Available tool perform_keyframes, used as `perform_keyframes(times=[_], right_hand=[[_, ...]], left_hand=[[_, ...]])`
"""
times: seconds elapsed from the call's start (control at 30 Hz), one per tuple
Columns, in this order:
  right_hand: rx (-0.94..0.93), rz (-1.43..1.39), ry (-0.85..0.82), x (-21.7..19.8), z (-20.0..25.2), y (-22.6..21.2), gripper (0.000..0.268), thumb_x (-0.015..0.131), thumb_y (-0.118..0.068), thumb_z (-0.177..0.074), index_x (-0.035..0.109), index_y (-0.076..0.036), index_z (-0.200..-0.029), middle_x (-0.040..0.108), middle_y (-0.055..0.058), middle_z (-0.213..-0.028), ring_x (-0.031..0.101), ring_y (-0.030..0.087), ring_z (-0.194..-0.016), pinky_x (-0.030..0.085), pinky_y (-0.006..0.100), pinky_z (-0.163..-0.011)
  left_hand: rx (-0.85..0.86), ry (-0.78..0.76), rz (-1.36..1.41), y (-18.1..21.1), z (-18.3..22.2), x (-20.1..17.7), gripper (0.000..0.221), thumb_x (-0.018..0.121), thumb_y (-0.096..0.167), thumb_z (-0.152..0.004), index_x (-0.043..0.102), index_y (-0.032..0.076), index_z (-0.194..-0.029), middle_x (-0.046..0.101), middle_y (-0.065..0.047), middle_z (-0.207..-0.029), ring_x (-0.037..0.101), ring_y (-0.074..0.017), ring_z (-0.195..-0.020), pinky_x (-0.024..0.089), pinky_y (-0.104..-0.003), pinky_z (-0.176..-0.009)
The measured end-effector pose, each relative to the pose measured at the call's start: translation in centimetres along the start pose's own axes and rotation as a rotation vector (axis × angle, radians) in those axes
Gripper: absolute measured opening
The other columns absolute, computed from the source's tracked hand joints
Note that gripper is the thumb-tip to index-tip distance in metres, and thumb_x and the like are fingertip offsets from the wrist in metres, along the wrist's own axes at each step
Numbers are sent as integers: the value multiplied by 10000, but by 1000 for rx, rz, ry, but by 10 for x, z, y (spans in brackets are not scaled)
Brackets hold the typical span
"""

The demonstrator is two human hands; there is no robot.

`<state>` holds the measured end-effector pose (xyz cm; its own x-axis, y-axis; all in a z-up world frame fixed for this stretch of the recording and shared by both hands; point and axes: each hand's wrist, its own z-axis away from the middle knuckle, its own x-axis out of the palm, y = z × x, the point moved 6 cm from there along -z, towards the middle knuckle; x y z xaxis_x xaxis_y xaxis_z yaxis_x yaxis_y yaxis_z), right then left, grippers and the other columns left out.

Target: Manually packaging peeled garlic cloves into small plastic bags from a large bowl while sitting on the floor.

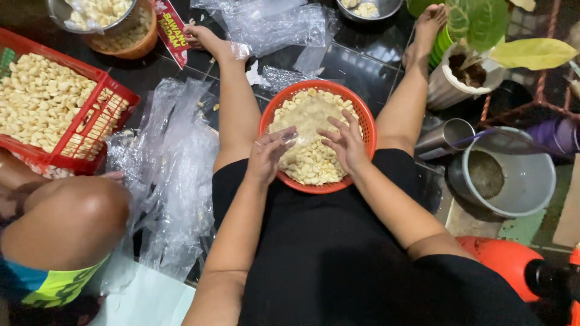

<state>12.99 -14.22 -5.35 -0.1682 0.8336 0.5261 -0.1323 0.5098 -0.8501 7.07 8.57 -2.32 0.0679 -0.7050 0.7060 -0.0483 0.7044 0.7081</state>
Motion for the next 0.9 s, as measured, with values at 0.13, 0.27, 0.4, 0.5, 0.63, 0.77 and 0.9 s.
perform_keyframes(times=[0.13,0.27,0.4,0.5,0.63,0.77,0.9], right_hand=[[290,-306,73,-43,-17,18,436,597,-419,-1040,424,-283,-1417,472,258,-1517,618,536,-1249,595,553,-885],[318,-61,-63,-38,-24,-16,316,543,-182,-1043,535,-166,-1359,721,243,-1198,778,353,-949,656,421,-739],[287,269,-154,-34,-40,-49,111,654,-113,-983,667,-24,-1049,756,204,-846,785,279,-715,657,343,-640],[133,340,-166,-13,-35,-86,94,723,-35,-933,633,-9,-948,745,224,-822,779,292,-694,647,323,-613],[-172,546,-215,-2,-30,-96,205,844,-21,-878,645,24,-883,725,219,-797,762,291,-659,624,350,-607],[-773,1209,-204,49,23,-79,321,871,-242,-871,620,-137,-701,552,18,-619,569,228,-577,464,355,-600],[-938,1339,-235,74,43,-49,341,764,-208,-854,491,-186,-651,448,6,-604,516,255,-533,438,391,-550]], left_hand=[[-60,-108,142,22,21,2,151,603,66,-909,568,-16,-787,632,-337,-1307,614,-449,-1261,582,-534,-956],[-73,-151,164,42,27,-10,131,567,77,-891,516,27,-781,661,-302,-1235,635,-453,-1197,565,-570,-900],[-50,-22,2,-15,-23,-142,124,589,91,-883,482,64,-827,556,-97,-870,615,-213,-849,575,-373,-707],[-45,171,-376,43,-10,-77,224,720,187,-926,628,91,-1106,603,-26,-1021,647,-163,-945,613,-318,-837],[477,626,-861,40,-16,-74,459,877,355,-886,600,188,-1213,445,-3,-1106,448,-130,-1044,411,-260,-870],[278,180,-824,-19,4,19,348,892,216,-786,683,141,-1054,664,-23,-937,631,-126,-855,490,-230,-661],[42,75,-657,-53,18,36,369,957,175,-701,704,112,-961,710,-37,-862,653,-97,-755,554,-161,-591]])
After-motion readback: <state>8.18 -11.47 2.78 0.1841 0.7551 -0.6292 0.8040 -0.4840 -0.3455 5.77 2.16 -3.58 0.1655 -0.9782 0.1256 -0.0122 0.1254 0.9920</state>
